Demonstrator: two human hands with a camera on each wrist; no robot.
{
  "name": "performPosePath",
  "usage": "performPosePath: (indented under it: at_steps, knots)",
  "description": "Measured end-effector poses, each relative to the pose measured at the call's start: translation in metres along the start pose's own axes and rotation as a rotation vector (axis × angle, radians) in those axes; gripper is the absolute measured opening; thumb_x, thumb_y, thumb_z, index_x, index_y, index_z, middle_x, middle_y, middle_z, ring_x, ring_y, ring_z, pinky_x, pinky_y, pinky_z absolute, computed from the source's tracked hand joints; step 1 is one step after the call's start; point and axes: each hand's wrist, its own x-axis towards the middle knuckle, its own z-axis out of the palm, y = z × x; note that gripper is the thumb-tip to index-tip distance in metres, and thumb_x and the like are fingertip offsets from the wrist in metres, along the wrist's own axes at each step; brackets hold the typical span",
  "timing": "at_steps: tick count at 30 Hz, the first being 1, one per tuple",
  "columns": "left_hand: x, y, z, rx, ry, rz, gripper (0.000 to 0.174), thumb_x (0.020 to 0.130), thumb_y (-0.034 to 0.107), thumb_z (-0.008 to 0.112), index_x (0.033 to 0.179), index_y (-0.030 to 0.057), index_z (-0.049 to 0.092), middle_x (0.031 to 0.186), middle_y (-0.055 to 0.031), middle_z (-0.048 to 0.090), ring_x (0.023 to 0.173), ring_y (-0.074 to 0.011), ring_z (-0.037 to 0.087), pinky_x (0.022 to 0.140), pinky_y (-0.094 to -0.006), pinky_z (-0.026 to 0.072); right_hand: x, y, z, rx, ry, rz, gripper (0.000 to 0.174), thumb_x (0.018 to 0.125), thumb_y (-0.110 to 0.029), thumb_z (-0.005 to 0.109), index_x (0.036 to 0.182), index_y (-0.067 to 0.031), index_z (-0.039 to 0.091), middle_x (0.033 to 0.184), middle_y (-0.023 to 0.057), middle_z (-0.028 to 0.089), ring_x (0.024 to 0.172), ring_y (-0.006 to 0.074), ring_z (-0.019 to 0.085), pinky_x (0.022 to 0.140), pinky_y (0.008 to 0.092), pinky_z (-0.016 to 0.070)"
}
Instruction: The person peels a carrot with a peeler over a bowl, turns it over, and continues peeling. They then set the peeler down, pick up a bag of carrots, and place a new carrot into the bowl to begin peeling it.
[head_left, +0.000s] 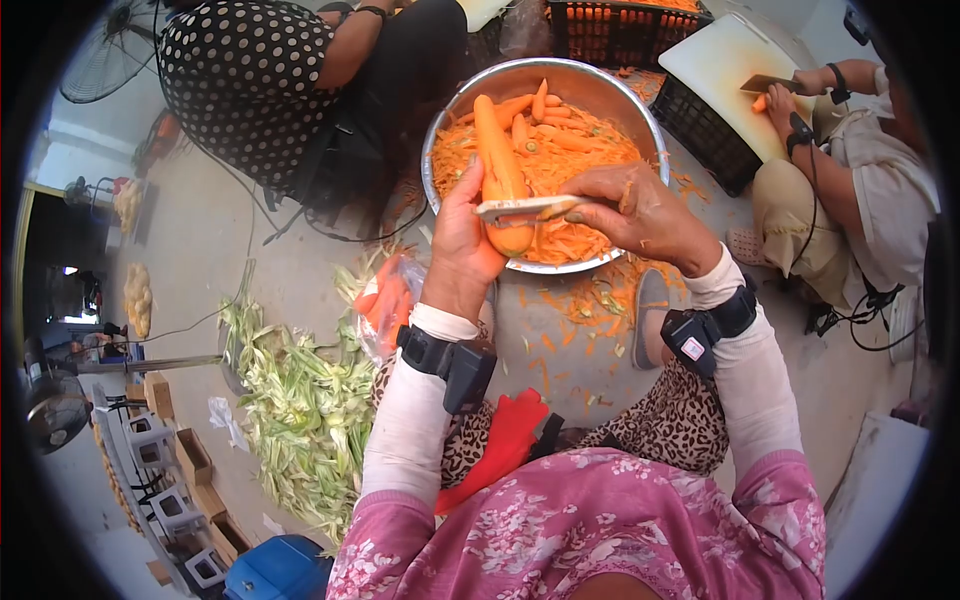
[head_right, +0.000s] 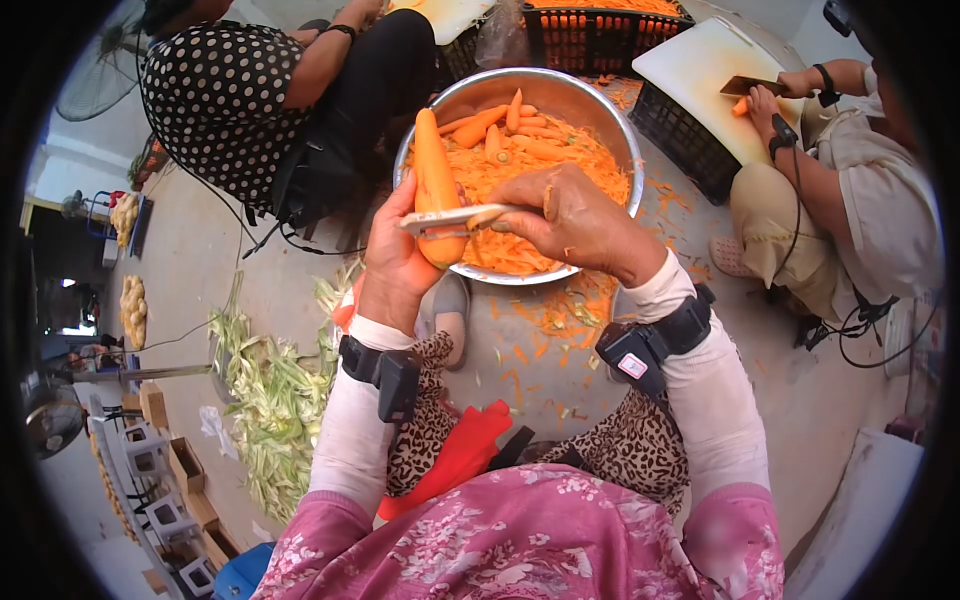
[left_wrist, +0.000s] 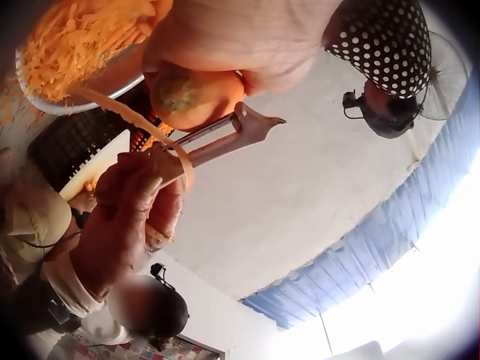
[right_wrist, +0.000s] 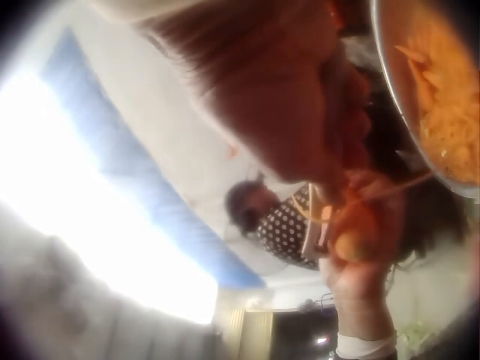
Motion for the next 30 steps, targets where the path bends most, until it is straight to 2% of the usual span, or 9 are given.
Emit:
performPosePath:
  at_steps: [2,4,6,9,12,19,22,24,30]
  knots:
    - [0.011,0.001,-0.015,-0.061,-0.042,0.009,0.038,0.098,0.032,0.045,0.119,0.0006,0.049,0.099,-0.0149,0.062,0.085,-0.0254,0.063,0.077,-0.0406,0.054,0.006,0.006,-0.001,-0.044,0.033,-0.004,0.02,0.08,-0.009,0.066,0.098,0.0007,0.065,0.083,0.0186,0.064,0.072,0.0308,0.062,0.065,0.0345,0.0485]
    - [0.009,-0.004,-0.017,-0.015,-0.059,-0.036,0.039,0.097,0.033,0.045,0.119,0.0,0.049,0.1,-0.0152,0.061,0.086,-0.0258,0.063,0.077,-0.0408,0.0539,0.014,0.016,-0.006,-0.222,0.278,-0.011,0.019,0.081,-0.013,0.066,0.095,-0.0001,0.065,0.081,0.0191,0.063,0.073,0.0352,0.061,0.064,0.0384,0.0476]
    - [0.009,-0.008,-0.02,0.03,-0.073,-0.082,0.041,0.097,0.034,0.045,0.119,-0.0006,0.049,0.1,-0.0156,0.061,0.087,-0.0262,0.063,0.077,-0.041,0.0539,0.023,0.034,-0.013,-0.31,0.336,-0.051,0.017,0.084,-0.015,0.063,0.094,-0.0019,0.065,0.082,0.0194,0.063,0.075,0.0365,0.061,0.065,0.0415,0.0473]
    - [0.006,-0.016,-0.015,0.099,-0.113,-0.12,0.044,0.098,0.035,0.044,0.12,-0.0026,0.048,0.1,-0.017,0.06,0.088,-0.0281,0.061,0.077,-0.0411,0.0528,0.018,0.044,-0.02,-0.669,0.49,0.209,0.015,0.084,-0.016,0.061,0.094,-0.0055,0.065,0.082,0.0211,0.063,0.079,0.038,0.061,0.065,0.0442,0.0475]
    - [0.004,-0.011,-0.013,0.109,-0.173,-0.106,0.046,0.098,0.037,0.043,0.12,-0.0026,0.048,0.101,-0.0175,0.059,0.088,-0.0279,0.06,0.076,-0.0396,0.052,0.014,0.05,-0.028,-0.487,0.526,0.327,0.016,0.084,-0.016,0.063,0.093,-0.0037,0.064,0.082,0.0223,0.062,0.079,0.0386,0.061,0.065,0.0448,0.0471]
    - [0.005,-0.007,-0.012,-0.032,-0.171,-0.099,0.048,0.097,0.043,0.043,0.118,0.0011,0.049,0.093,-0.0152,0.061,0.079,-0.0254,0.061,0.069,-0.0375,0.0539,0.013,0.033,-0.019,-0.416,0.409,0.291,0.02,0.083,-0.016,0.064,0.096,-0.0007,0.064,0.081,0.0216,0.063,0.073,0.0363,0.062,0.064,0.0408,0.0473]
    - [0.007,-0.007,-0.016,-0.077,-0.2,-0.144,0.048,0.096,0.044,0.044,0.114,0.0009,0.051,0.089,-0.014,0.061,0.075,-0.0252,0.061,0.067,-0.0373,0.0535,0.016,0.02,-0.017,-0.14,0.455,0.228,0.022,0.083,-0.014,0.065,0.1,-0.0005,0.065,0.079,0.0178,0.064,0.068,0.0261,0.062,0.064,0.0359,0.0473]
    - [0.009,-0.008,-0.016,-0.048,-0.141,-0.153,0.046,0.096,0.044,0.044,0.111,0.001,0.051,0.086,-0.0136,0.061,0.071,-0.0246,0.06,0.065,-0.0362,0.0526,0.014,0.02,-0.014,-0.026,0.256,0.1,0.022,0.082,-0.011,0.065,0.102,-0.001,0.065,0.079,0.0131,0.065,0.07,0.017,0.06,0.066,0.0318,0.0472]
    - [0.002,-0.007,-0.009,-0.042,-0.012,-0.079,0.043,0.097,0.041,0.045,0.112,0.0012,0.051,0.092,-0.0134,0.061,0.075,-0.0243,0.058,0.066,-0.034,0.0509,0.005,0.006,-0.002,0.11,0.055,0.118,0.022,0.083,-0.011,0.064,0.1,0.0013,0.065,0.087,0.0133,0.067,0.078,0.0194,0.064,0.069,0.032,0.0489]
